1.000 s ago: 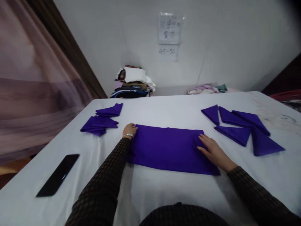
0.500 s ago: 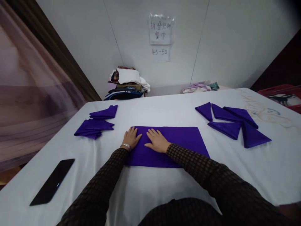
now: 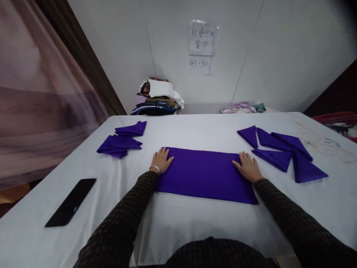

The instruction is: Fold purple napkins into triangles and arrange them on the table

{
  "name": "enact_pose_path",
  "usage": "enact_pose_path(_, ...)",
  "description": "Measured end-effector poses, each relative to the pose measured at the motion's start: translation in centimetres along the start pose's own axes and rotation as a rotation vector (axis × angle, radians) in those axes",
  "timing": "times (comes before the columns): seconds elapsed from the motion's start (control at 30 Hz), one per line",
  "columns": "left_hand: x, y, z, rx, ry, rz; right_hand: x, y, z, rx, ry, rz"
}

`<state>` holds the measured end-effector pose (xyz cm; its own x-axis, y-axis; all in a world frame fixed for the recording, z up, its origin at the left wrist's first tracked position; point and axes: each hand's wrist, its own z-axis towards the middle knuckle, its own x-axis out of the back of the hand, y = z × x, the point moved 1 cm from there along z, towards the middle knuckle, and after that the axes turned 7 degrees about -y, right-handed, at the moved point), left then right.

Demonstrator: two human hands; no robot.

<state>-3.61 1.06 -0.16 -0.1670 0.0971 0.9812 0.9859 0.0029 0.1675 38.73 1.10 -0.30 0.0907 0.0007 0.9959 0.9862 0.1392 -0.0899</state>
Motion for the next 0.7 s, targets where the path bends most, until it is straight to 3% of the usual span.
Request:
enact_pose_path(0.2,0.7,-0.1,0.2,0.010,-0.053,-0.063,-0.7,-5.3,-4.8,0.406,-0.036,0.077)
enact_pose_path(0.37,2.0,0.5,-0.7,0.002,-0.063,-0.065,-1.1,-4.1,-6.0,0.302,-0.027,0.075)
enact_pose_path(0.5,1.8,3.2,-4.8,-0.189,-0.055,-0.048,0.1,-4.7,-7.9,0.358,-0.001,0.095)
enact_pose_path(0.6,0.4,6.1,-8.8,-0.384,-0.091,-0.039,0.5,-7.9,-9.8,0.465,-0.054,0.113)
enact_pose_path(0.7,-1.0,8.0,-11.4,-0.450,-0.101,-0.044,0.0,-11.3,-10.8,0.582,-0.121,0.137)
